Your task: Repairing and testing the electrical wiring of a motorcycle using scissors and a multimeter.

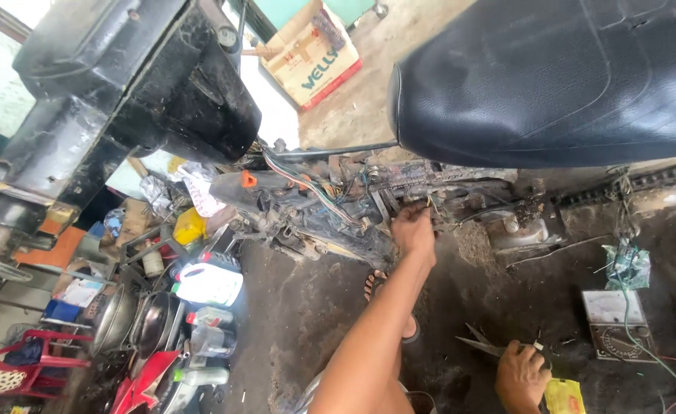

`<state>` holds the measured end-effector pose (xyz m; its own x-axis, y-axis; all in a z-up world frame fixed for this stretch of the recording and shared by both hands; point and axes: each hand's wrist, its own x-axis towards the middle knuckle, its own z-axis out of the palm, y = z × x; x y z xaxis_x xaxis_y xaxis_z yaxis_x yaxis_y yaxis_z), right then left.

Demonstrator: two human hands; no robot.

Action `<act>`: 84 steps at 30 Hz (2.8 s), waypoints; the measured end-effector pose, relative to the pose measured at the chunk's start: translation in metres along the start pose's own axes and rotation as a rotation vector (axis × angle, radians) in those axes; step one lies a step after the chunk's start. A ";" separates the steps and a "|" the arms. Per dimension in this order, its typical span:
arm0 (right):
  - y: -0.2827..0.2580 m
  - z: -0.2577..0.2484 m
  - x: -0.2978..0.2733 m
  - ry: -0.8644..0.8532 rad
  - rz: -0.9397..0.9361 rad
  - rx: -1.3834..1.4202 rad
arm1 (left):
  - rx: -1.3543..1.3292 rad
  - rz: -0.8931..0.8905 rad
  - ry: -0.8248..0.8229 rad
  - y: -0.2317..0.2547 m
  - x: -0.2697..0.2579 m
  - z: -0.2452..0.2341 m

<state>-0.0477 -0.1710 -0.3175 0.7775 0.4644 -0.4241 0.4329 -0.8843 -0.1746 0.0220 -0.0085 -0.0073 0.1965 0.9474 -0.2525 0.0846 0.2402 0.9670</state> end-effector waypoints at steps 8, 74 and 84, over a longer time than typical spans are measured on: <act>0.010 0.005 0.016 -0.106 -0.038 0.144 | -0.201 -0.011 0.019 -0.004 -0.006 0.004; -0.089 -0.193 0.007 0.013 -0.628 1.466 | 0.727 0.798 -0.070 0.017 0.002 -0.037; -0.089 -0.202 0.014 0.022 -0.712 1.468 | 0.720 0.739 -0.078 0.011 0.003 -0.037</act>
<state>0.0171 -0.0765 -0.1280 0.6333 0.7648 0.1179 -0.0839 0.2194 -0.9720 -0.0122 0.0051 0.0035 0.4971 0.7848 0.3701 0.4764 -0.6034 0.6396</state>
